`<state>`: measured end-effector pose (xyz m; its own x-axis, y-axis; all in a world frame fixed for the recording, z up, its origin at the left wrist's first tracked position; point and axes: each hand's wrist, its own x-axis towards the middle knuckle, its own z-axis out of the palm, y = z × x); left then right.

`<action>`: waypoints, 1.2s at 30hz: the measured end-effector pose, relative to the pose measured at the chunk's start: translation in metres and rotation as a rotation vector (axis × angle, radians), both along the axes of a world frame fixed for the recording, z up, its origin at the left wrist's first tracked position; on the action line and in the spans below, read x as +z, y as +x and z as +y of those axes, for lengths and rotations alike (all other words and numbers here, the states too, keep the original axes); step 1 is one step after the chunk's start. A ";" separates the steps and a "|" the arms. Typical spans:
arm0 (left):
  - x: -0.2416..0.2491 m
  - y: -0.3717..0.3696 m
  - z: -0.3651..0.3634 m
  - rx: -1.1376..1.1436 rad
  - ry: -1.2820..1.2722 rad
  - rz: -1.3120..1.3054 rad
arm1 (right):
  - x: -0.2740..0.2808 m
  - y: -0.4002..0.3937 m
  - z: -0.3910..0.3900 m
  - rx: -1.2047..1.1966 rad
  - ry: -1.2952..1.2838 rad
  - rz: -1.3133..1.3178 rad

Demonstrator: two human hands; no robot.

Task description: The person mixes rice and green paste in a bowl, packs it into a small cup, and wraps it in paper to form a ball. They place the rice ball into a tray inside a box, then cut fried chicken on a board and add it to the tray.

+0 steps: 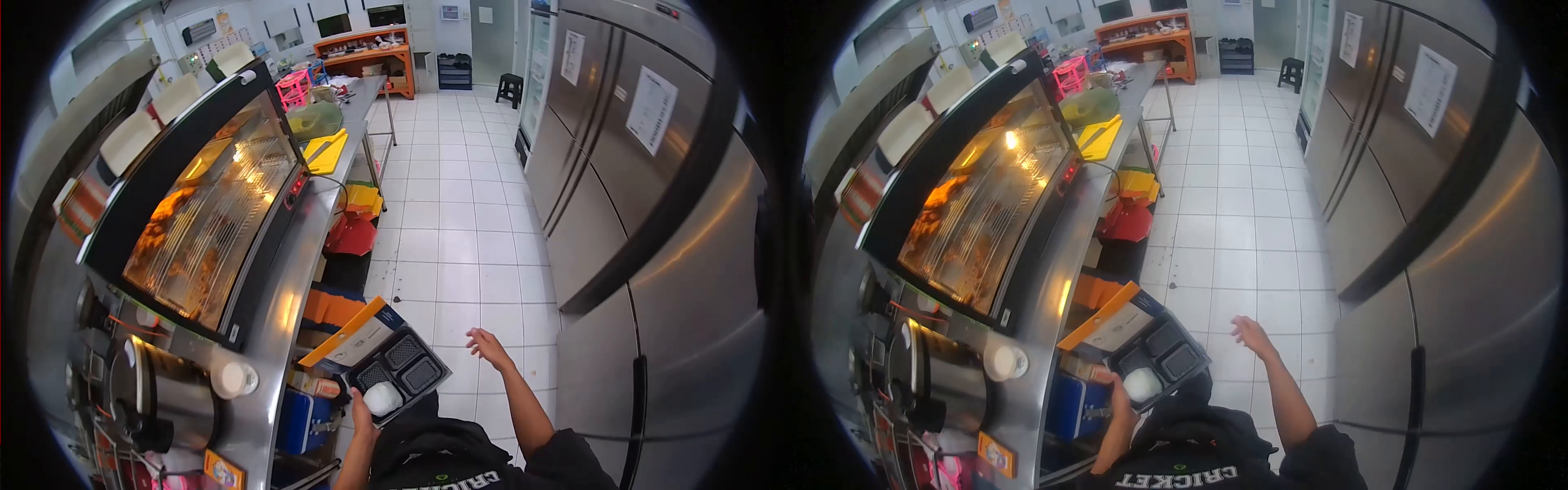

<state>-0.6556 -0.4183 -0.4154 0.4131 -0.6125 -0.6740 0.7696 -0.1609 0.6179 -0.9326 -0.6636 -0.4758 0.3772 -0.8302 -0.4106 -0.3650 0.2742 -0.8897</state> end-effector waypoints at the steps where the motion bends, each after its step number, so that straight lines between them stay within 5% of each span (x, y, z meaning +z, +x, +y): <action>1: -0.006 0.012 -0.027 0.005 0.003 0.019 | -0.044 -0.002 -0.034 -0.072 0.019 0.067; 3: -0.044 0.041 -0.090 0.022 -0.043 0.000 | -0.227 -0.059 -0.075 0.026 -0.641 0.447; 4: -0.055 0.056 -0.120 0.031 -0.059 -0.008 | -0.213 -0.074 -0.085 0.143 0.098 0.658; 6: -0.048 0.076 -0.189 0.030 -0.057 -0.002 | -0.307 -0.131 -0.054 -0.127 0.491 0.735; 8: -0.049 0.101 -0.261 -0.005 -0.120 0.029 | -0.251 -0.215 -0.003 0.245 0.245 -0.071; 10: -0.063 0.124 -0.338 -0.033 -0.200 0.028 | -0.190 -0.158 -0.050 -0.246 0.751 0.403; 13: -0.065 0.154 -0.469 -0.032 -0.165 -0.052 | -0.155 -0.106 -0.127 -0.442 0.822 0.394; 23: -0.050 0.228 -0.819 0.065 -0.118 -0.031 | -0.203 0.028 -0.474 -0.414 0.796 0.297; 27: -0.056 0.271 -0.932 0.169 -0.071 -0.077 | -0.262 0.052 -0.714 -0.285 0.352 0.226; 29: -0.042 0.289 -0.982 0.208 -0.073 -0.024 | -0.152 0.133 -0.860 0.011 0.256 0.371; 32: -0.064 0.333 -1.066 0.240 -0.152 -0.056 | -0.040 0.265 -1.006 0.040 0.167 0.102; 36: -0.064 0.392 -1.183 0.323 -0.198 -0.097 | 0.037 0.419 -1.112 0.157 0.200 -0.185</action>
<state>-0.2639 -1.6012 -0.4797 0.6619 -0.5546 -0.5043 0.6975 0.2093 0.6853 -0.5135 -1.7761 -0.4384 0.5777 -0.6657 -0.4722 -0.2539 0.4033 -0.8791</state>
